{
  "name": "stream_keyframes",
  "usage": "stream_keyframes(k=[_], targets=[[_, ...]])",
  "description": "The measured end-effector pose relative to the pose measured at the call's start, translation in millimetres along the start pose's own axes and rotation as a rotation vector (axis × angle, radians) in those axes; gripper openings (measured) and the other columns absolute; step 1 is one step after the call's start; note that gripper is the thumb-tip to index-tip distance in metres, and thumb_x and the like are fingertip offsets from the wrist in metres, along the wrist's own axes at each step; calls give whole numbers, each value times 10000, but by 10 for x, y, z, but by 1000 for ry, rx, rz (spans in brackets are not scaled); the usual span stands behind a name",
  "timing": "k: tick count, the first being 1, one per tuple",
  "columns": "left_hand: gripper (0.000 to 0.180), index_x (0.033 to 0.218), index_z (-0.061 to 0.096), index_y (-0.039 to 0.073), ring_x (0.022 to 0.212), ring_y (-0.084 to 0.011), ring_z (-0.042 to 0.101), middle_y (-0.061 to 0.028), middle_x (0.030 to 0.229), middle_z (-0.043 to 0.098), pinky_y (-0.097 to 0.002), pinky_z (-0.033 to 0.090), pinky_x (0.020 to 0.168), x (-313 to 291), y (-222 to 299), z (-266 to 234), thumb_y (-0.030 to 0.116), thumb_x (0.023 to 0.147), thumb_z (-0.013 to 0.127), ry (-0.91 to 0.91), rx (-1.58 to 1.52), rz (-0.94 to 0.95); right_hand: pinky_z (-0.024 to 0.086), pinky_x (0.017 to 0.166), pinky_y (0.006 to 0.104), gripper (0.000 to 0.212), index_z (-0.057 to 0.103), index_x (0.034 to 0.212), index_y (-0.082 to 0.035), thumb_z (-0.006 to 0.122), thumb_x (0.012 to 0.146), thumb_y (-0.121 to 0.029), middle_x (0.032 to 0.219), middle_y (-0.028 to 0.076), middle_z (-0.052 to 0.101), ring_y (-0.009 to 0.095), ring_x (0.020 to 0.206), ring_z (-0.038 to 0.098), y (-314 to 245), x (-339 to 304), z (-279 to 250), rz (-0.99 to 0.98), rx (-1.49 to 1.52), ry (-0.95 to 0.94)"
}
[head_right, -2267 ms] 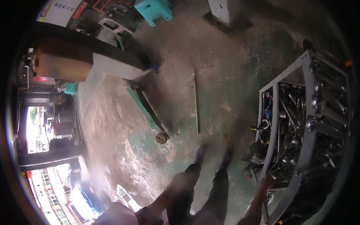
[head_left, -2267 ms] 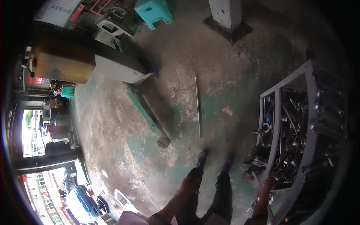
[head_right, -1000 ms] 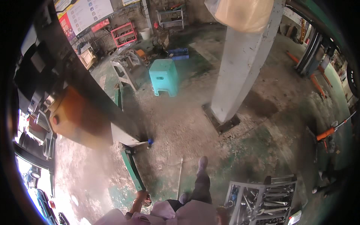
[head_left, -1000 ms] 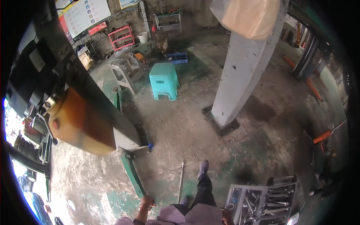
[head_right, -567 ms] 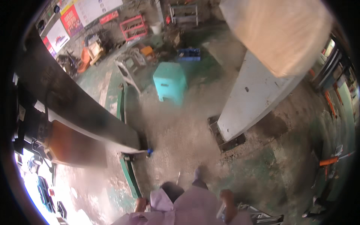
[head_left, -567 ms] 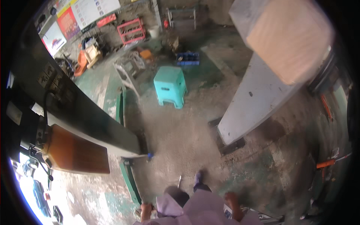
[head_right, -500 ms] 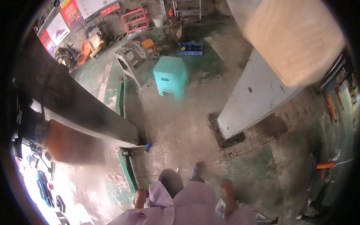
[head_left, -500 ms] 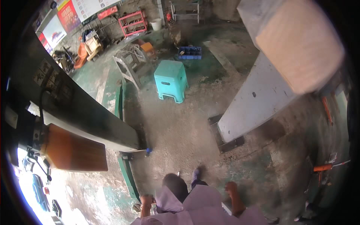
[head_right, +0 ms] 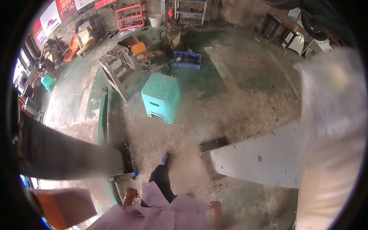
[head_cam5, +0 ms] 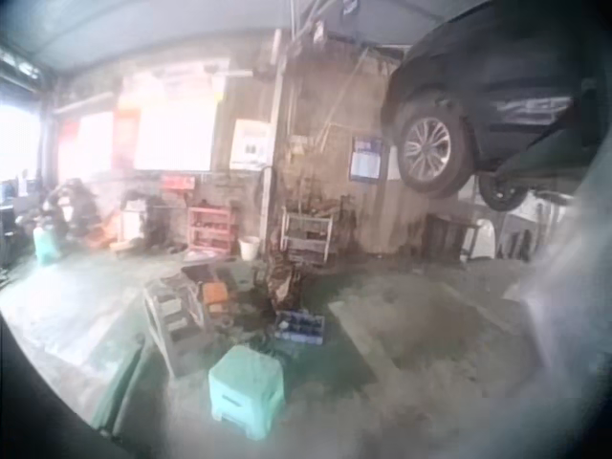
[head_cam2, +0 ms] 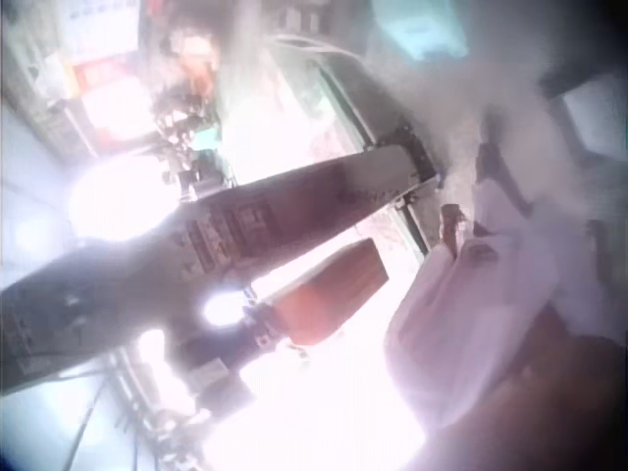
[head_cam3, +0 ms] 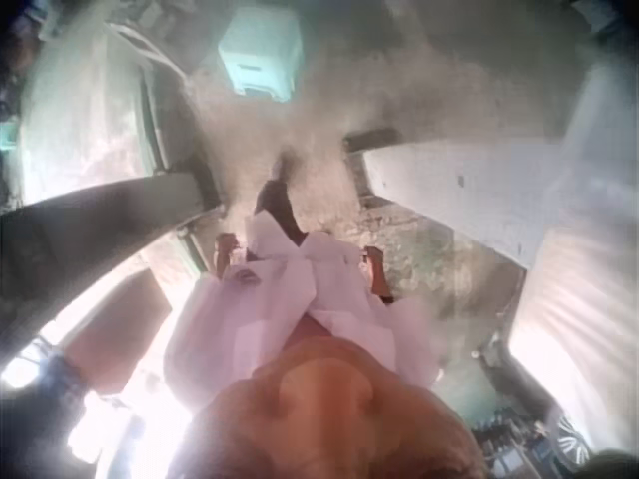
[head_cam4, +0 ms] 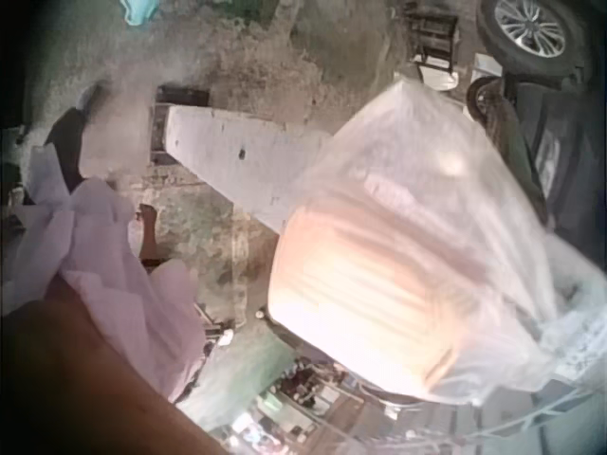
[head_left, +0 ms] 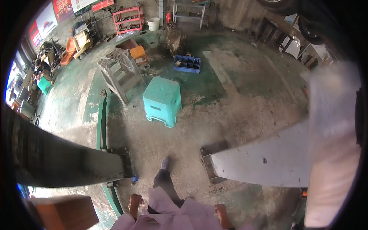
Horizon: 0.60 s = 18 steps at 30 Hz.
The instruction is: The person retrieves a socket from a tool cart, then walks to a blue parts bin and picks up a bolt. They return to the tool cart, select a ratchet and a socket, and assemble them into a socket wrench. The person then walks back toward the engine part on the floor.
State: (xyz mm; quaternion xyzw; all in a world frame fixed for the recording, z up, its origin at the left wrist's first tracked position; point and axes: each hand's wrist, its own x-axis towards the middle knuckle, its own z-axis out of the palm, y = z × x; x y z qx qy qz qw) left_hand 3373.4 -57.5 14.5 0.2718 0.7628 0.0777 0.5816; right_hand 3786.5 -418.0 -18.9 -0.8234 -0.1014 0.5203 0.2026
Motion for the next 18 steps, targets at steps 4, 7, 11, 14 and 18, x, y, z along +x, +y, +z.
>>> stream_keyframes(k=[4, 7, 11, 14, 18], targets=[[150, 846, 535, -99, 489, -263, 592, -148, 608, 550, -441, 562, 452, 450, 1437, 222, 41, 790, 539, -87, 112, 171, 450, 492, 332, 118, 587, 739, -14, 579, 818, -102, 663, 76, 543, 176, 551, 518, -900, -172, 104, 331, 548, 180], [159, 851, 543, -70, 494, -242, 586, -126, 623, 553, -412, 546, 431, 589, 2219, 456, 75, 792, 563, -172, 80, 148, 478, 504, 336, 161, 610, 850, 8, 588, 785, -137, 700, 96, 600, 199, 575, 584, -1553, -183, 37, 274, 558, 177], [157, 884, 550, -50, 505, -229, 583, -116, 645, 561, -377, 518, 407, 706, 3100, 1195, 87, 808, 566, -300, -36, 147, 489, 551, 358, 189, 624, 839, 19, 581, 794, -160, 716, 98, 615, 221, 600, 592, -2266, 137, -64, 165, 422, 278], [132, 903, 551, -35, 512, -230, 588, -117, 655, 565, -362, 503, 400, 841, 3394, 1721, 71, 826, 559, -388, -2, 150, 495, 586, 369, 207, 631, 830, 23, 579, 800, -175, 724, 100, 622, 232, 622, 596, -2256, 637, -170, 22, 192, 291], [177, 919, 560, -37, 514, -228, 591, -127, 656, 576, -390, 526, 437, 1130, 3828, 2190, 103, 812, 579, -364, 110, 147, 488, 683, 360, 195, 647, 818, 5, 603, 799, -184, 754, 121, 643, 265, 729, 609, -1644, 2003, -140, -50, 202, 351]])
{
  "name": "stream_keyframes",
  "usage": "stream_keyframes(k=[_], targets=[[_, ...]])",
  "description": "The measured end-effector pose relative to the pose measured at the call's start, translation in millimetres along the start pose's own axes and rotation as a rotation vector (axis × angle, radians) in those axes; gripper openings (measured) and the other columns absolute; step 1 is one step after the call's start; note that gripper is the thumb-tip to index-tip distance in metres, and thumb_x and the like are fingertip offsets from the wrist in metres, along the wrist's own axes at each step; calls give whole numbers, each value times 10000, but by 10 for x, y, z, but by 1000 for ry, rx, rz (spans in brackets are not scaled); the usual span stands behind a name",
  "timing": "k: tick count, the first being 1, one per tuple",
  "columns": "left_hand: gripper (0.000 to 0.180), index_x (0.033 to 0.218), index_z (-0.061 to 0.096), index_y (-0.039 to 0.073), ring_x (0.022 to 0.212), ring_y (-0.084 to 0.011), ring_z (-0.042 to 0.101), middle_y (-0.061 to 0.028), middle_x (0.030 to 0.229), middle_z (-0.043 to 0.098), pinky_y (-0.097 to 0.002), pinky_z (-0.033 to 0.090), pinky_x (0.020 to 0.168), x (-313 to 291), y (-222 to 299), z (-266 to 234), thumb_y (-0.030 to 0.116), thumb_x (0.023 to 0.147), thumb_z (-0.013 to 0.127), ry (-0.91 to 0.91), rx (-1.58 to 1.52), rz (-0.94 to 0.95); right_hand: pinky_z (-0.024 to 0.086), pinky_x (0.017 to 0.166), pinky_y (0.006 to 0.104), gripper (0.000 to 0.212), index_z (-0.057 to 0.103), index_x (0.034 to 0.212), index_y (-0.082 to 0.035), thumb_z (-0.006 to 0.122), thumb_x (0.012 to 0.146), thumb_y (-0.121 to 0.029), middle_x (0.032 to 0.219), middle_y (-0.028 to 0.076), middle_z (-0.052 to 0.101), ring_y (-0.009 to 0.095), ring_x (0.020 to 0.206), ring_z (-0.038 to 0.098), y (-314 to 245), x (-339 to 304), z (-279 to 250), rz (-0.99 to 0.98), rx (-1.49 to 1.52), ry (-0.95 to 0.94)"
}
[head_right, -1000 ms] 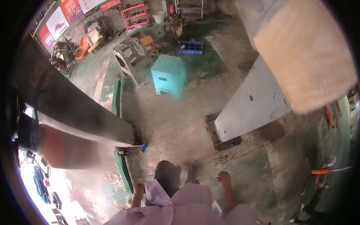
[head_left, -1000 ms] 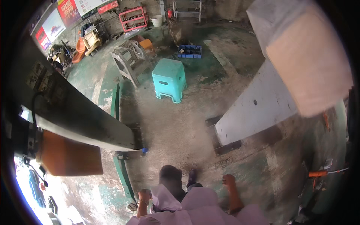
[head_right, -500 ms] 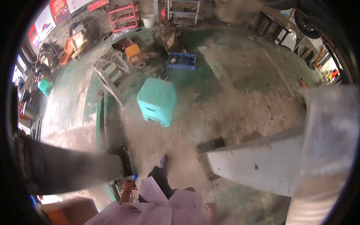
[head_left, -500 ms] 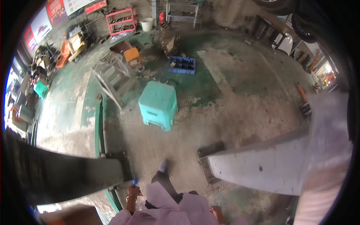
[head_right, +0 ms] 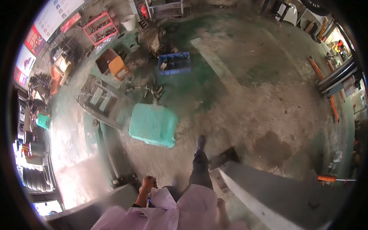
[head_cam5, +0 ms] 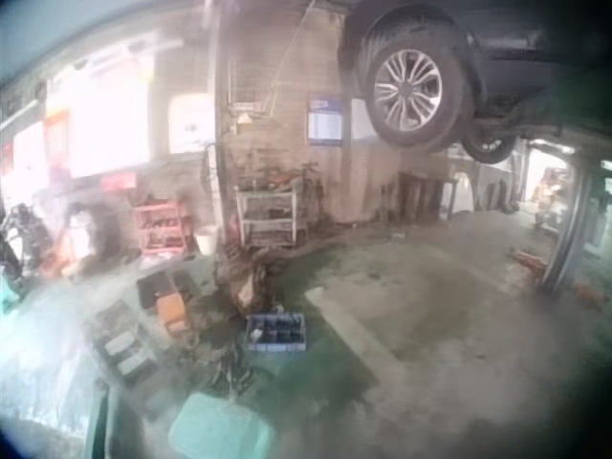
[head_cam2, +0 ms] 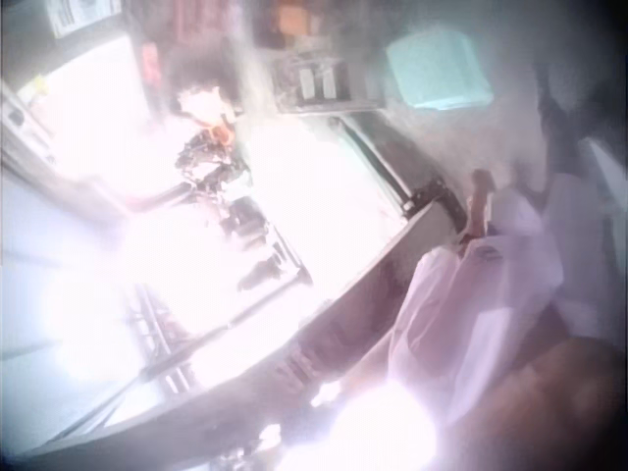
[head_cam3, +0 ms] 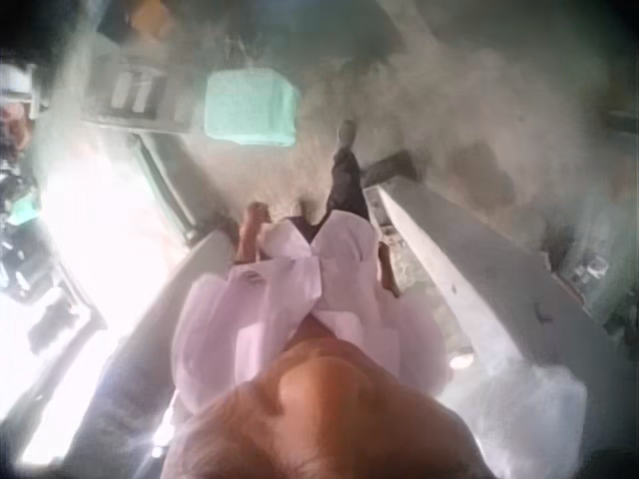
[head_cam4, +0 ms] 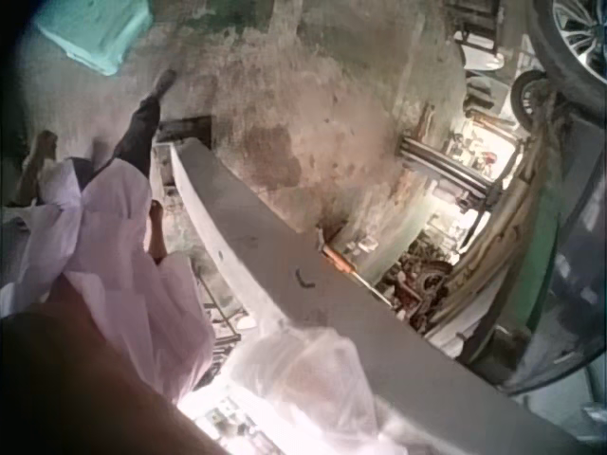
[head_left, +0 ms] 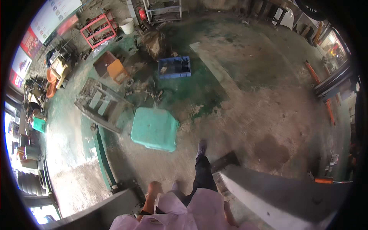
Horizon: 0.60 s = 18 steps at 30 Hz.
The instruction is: The person retrieves a socket from a tool cart, then walks to a blue parts bin and picks up a bolt. They return to the tool cart, select a ratchet and a socket, and assemble them into a socket wrench. The person then walks back toward the engine part on the floor.
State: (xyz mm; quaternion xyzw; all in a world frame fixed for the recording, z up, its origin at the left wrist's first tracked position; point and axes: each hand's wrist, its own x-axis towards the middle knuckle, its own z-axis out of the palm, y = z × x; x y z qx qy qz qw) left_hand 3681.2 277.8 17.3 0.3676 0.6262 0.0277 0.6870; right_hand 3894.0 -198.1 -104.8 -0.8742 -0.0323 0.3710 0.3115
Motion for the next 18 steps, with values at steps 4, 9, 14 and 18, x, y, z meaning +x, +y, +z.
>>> stream_keyframes(k=[4, 9, 14, 18], targets=[[150, 887, 552, -76, 476, -225, 579, -132, 639, 572, -406, 546, 427, 244, 568, 221, 62, 829, 550, 126, -309, -130, 471, 734, 389, 203, 655, 832, -64, 537, 819, -228, 866, 142, 641, 297, 843, 607, -284, 1547, -18, -114, -506, -321], [253, 852, 593, -62, 490, -252, 575, -145, 635, 589, -403, 516, 469, 426, 1277, 650, 173, 809, 511, 292, -28, 12, 439, 515, 313, 118, 501, 734, -114, 533, 825, -182, 658, 29, 500, 148, 572, 526, -2872, 2413, -1414, 262, 656, -133], [199, 761, 609, -44, 415, -158, 522, -81, 559, 571, -289, 453, 415, 810, 2101, 1050, 151, 759, 571, 326, 207, 175, 427, 488, 277, 79, 505, 765, -100, 532, 811, -157, 653, 25, 503, 136, 540, 500, -4801, 3109, -2028, 127, 560, -74], [165, 751, 595, -43, 431, -166, 538, -89, 571, 570, -287, 443, 394, 1217, 2655, 1309, 113, 789, 560, 321, 132, 145, 429, 479, 276, 76, 517, 771, -99, 523, 819, -158, 667, 27, 508, 139, 527, 494, -5059, 3616, -1943, 152, 503, -46]])
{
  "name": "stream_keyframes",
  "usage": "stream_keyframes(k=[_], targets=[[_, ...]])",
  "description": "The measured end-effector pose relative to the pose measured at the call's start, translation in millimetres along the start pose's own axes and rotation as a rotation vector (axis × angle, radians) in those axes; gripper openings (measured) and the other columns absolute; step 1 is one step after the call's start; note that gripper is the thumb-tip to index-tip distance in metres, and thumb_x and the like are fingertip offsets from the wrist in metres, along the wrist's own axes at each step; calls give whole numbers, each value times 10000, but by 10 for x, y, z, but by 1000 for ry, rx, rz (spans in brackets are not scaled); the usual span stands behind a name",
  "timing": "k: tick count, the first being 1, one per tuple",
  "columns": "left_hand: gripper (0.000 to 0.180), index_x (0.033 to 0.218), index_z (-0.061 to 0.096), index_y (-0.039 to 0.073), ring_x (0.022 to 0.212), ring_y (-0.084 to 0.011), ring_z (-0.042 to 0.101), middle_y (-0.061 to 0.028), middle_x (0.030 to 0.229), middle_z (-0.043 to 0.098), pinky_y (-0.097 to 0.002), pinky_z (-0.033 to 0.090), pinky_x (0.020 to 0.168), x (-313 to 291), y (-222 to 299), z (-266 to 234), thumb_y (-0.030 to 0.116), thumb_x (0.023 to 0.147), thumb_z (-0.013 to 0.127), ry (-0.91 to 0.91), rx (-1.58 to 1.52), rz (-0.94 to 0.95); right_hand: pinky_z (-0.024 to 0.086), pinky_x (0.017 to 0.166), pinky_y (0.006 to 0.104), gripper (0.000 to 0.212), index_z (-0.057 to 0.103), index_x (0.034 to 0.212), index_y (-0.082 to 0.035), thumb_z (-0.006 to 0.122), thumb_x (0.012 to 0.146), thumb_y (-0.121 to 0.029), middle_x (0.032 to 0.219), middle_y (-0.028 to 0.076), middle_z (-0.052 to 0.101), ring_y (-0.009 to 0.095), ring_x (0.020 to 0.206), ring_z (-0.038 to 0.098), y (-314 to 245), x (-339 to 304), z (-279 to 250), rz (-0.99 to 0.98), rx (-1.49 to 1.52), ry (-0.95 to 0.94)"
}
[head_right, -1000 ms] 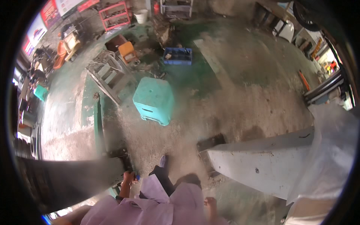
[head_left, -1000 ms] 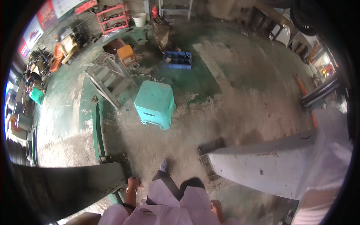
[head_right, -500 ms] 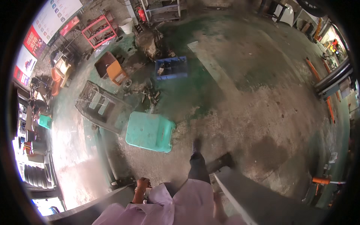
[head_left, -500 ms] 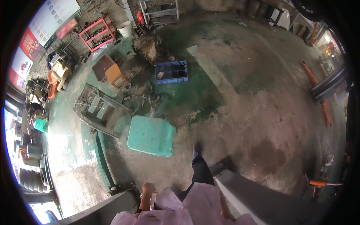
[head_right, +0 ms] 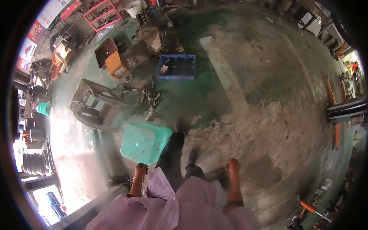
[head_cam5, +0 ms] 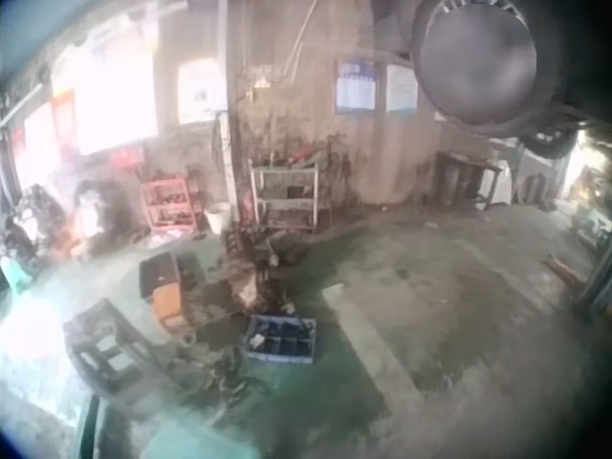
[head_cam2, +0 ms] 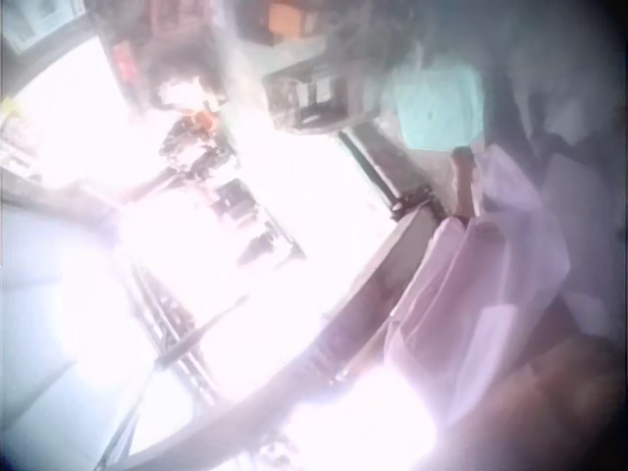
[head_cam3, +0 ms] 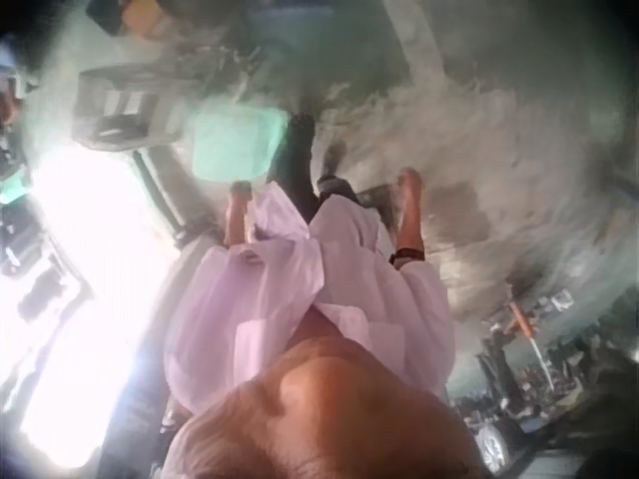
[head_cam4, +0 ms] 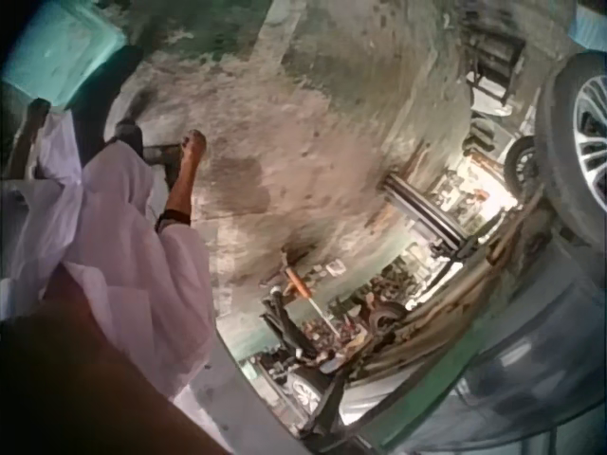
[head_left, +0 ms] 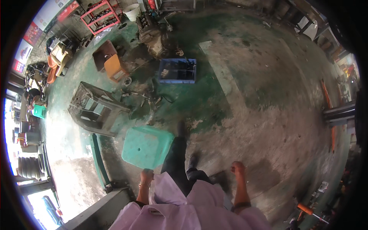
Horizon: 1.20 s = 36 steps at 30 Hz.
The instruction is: The person retrieves a socket from a tool cart, then walks to a blue parts bin and picks up a bolt. They return to the tool cart, select a ratchet and a socket, and assemble them into a socket wrench. The person then walks back toward the engine part on the floor.
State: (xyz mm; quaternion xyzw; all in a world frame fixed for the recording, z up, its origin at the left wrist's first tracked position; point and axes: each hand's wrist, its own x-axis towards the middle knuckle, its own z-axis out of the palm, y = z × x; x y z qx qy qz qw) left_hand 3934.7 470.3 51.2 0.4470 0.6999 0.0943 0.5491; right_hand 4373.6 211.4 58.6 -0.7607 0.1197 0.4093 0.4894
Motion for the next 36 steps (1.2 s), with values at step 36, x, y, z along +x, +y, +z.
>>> stream_keyframes(k=[36], targets=[[185, 914, 552, -27, 472, -143, 527, -88, 649, 558, -286, 478, 434, 3407, 3709, 1541, 147, 850, 563, 291, -772, -467, 454, 676, 423, 265, 572, 788, -47, 558, 825, -309, 702, 132, 618, 321, 730, 592, -4136, 5800, 4665, -265, -1529, -469]])
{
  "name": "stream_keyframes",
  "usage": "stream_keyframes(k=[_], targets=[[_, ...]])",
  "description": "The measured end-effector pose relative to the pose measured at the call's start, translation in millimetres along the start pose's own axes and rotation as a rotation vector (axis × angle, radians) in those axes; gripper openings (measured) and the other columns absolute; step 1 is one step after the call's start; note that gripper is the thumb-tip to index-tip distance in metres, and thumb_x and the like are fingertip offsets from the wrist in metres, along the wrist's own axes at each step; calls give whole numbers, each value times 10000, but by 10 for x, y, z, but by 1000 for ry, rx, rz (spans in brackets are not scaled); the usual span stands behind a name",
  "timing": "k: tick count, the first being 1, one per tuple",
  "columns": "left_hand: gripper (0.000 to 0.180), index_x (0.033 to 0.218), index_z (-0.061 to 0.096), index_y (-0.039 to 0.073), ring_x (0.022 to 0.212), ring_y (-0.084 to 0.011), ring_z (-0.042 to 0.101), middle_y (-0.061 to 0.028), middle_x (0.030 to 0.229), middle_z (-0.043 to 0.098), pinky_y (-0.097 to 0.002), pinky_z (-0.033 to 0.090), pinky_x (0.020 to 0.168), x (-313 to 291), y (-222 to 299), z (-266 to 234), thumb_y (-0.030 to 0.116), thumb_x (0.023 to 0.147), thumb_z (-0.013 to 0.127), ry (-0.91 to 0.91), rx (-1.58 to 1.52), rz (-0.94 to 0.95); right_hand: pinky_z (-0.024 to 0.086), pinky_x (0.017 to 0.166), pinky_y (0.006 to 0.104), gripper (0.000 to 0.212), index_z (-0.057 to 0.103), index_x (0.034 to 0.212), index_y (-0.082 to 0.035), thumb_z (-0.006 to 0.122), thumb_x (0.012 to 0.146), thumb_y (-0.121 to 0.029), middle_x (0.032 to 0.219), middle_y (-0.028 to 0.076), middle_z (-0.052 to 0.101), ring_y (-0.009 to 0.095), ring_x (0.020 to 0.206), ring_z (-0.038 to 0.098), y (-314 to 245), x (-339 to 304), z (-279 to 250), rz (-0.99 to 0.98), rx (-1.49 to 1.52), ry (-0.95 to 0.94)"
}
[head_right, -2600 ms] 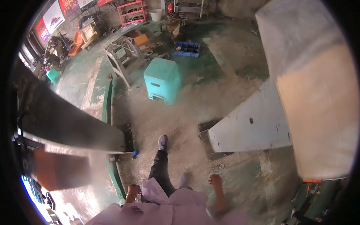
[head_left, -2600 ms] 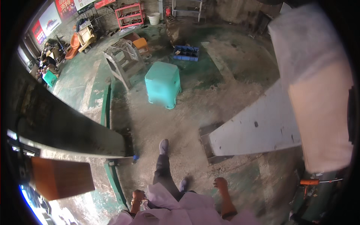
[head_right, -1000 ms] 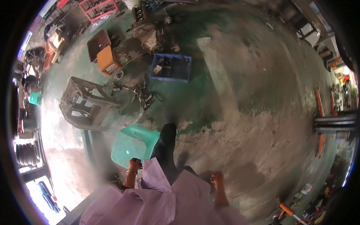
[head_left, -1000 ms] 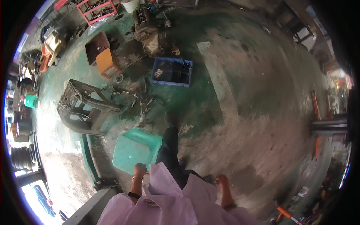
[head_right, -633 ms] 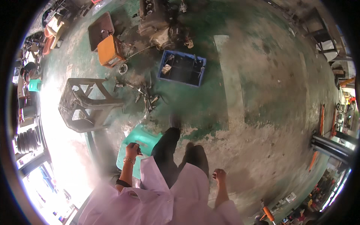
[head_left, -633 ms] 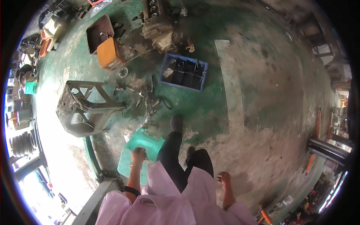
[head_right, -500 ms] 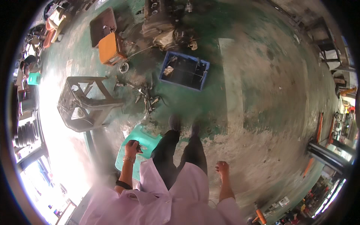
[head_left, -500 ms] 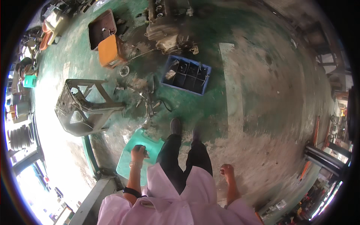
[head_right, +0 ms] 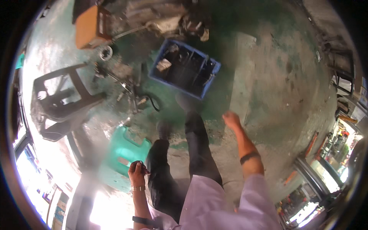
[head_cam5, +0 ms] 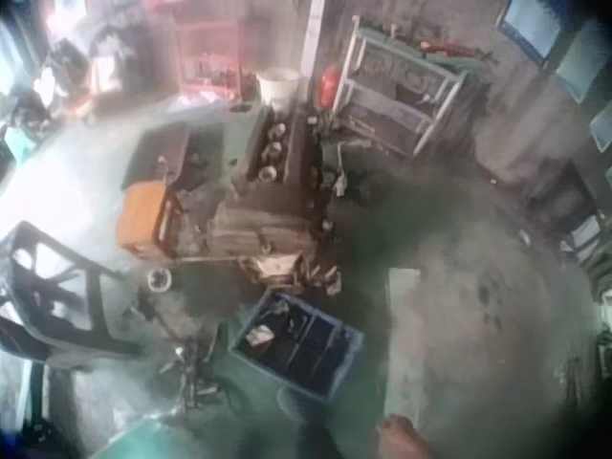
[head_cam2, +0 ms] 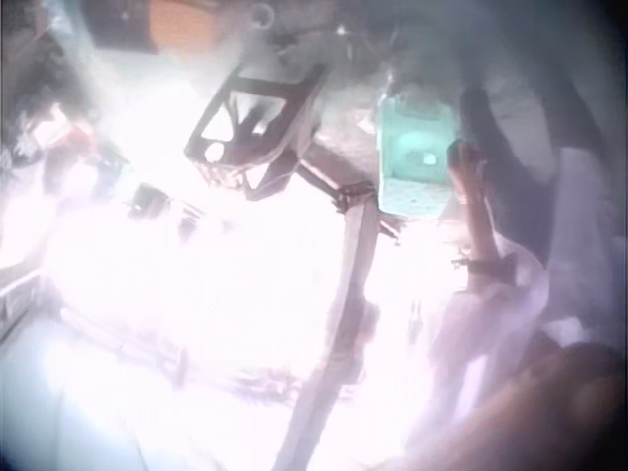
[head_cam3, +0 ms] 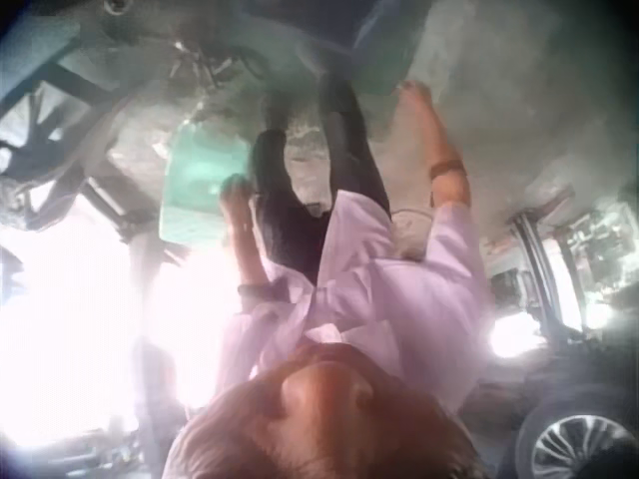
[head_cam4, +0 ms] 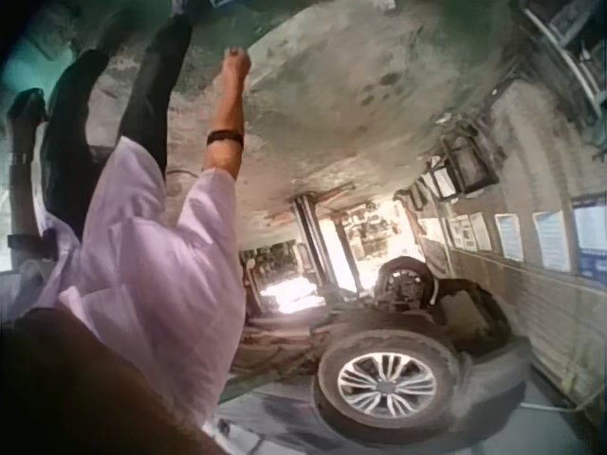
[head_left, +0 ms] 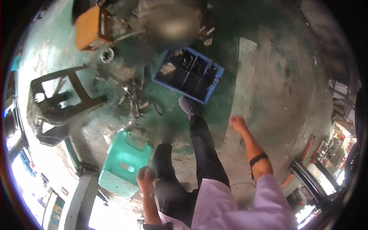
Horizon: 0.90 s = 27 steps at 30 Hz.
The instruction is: The person retrieves a socket from a tool cart, then walks to a blue parts bin and picks up a bolt. They return to the tool cart, select a ratchet and a socket, and assemble them into a socket wrench. The person then walks back toward the engine part on the floor.
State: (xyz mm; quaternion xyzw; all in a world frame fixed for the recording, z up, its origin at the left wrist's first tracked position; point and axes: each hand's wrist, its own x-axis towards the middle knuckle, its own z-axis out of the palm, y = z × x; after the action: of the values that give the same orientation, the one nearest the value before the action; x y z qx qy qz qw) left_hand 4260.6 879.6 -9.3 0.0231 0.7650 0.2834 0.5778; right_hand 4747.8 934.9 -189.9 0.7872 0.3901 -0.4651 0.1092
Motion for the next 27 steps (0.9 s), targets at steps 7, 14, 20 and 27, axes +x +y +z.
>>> stream_keyframes(k=[7, 14, 20, 27], targets=[[149, 971, 546, 31, 485, -144, 543, -78, 693, 582, -298, 518, 442, 308, -710, 835, 149, 887, 578, -19, -188, -271, 485, 731, 373, 240, 610, 898, -64, 630, 786, -275, 854, 121, 644, 298, 819, 618, -903, 1899, -483, -286, -253, 203], [125, 948, 561, -2, 552, -137, 555, -71, 688, 555, -306, 551, 478, 719, -1068, 1322, 105, 882, 557, -14, -351, -369, 442, 904, 383, 500, 476, 1233, -46, 636, 801, -243, 1119, 168, 598, 319, 1077, 552, -1639, 3182, -456, -265, -537, 285], [146, 991, 554, 16, 520, -143, 567, -78, 712, 585, -311, 541, 469, 948, -1249, 1455, 123, 891, 560, 21, -397, -408, 450, 890, 401, 387, 566, 1140, -40, 624, 807, -230, 1091, 206, 598, 350, 1059, 552, -1780, 3646, -109, -243, -730, 239], [125, 947, 564, 0, 543, -142, 565, -73, 702, 568, -303, 532, 478, 981, -1098, 1485, 107, 886, 546, 54, -383, -405, 496, 729, 420, 126, 642, 826, -46, 636, 781, -163, 817, 181, 643, 368, 810, 617, -1300, 3646, 108, -453, -905, 260]])
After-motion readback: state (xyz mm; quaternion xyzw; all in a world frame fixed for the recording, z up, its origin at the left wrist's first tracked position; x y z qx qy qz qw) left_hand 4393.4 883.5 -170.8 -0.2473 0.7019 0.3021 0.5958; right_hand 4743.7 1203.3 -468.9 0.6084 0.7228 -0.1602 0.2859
